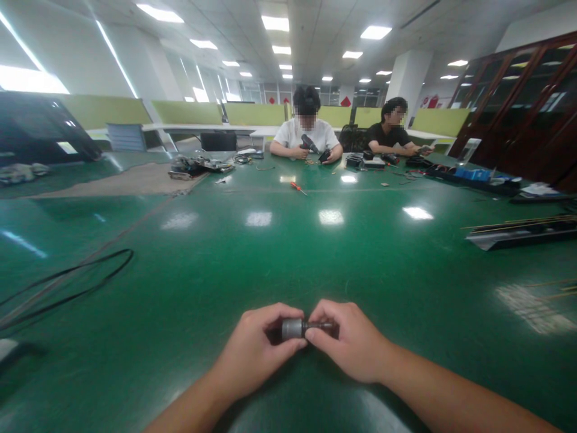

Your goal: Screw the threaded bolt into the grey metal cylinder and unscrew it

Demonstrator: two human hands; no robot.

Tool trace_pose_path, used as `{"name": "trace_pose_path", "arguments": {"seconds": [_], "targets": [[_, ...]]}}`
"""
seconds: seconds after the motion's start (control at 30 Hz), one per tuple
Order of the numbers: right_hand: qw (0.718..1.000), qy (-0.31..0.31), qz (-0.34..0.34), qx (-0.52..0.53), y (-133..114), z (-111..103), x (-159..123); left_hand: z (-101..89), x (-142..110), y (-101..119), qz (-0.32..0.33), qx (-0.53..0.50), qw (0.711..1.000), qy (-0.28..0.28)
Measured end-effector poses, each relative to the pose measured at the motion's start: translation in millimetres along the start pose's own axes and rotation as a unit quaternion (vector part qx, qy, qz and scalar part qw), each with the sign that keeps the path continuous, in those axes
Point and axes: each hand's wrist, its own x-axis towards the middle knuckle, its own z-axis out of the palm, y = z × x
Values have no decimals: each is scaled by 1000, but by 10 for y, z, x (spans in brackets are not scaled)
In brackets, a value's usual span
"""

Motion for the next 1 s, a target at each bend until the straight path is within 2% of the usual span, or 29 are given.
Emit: {"name": "trace_pose_path", "arguments": {"seconds": [1.0], "targets": [[1000, -8, 15, 20, -12, -6, 1, -3, 6, 2, 5, 0, 1000, 10]]}}
